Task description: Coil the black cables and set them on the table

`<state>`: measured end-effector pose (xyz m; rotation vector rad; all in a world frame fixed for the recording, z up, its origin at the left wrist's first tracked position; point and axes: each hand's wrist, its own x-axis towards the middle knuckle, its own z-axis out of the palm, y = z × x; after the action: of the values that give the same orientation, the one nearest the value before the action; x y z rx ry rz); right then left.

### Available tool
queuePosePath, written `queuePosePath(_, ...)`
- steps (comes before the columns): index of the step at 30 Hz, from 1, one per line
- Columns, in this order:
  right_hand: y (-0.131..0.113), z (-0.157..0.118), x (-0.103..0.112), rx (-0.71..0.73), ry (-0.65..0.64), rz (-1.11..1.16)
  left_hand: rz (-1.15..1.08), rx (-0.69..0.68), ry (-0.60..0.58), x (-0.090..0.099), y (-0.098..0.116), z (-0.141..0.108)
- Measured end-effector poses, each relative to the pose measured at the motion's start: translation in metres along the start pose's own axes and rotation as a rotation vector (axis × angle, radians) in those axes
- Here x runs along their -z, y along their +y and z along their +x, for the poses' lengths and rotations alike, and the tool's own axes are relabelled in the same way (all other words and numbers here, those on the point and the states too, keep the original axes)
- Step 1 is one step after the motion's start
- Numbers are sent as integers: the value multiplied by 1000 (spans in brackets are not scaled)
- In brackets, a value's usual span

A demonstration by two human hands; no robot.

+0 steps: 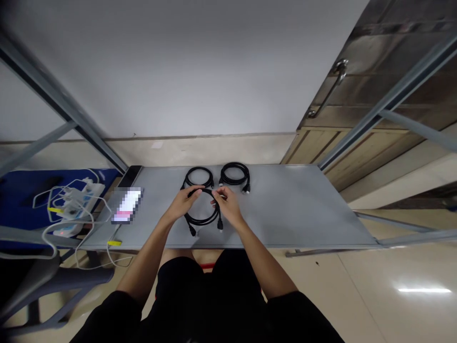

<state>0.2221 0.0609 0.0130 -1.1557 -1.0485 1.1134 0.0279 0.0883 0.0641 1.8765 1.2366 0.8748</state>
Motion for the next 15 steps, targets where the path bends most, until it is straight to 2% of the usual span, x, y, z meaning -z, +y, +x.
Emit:
queuePosePath(3, 8, -10, 0, 101, 96, -154, 17, -9, -18, 1, 0, 2)
queuePosePath(5, 11, -16, 1, 148, 106, -303, 28, -3, -9, 0, -1, 3)
queuePosePath(9, 7, -19, 9, 200, -11, -443, 62, -36, 22, 2, -1, 5)
queuePosePath(11, 4, -18, 16, 163, -121, -372, 75, -30, 17, 7, -1, 5)
queuePosePath(15, 4, -20, 27, 22, -271, -47, -12, -22, -73, 20, -3, 2)
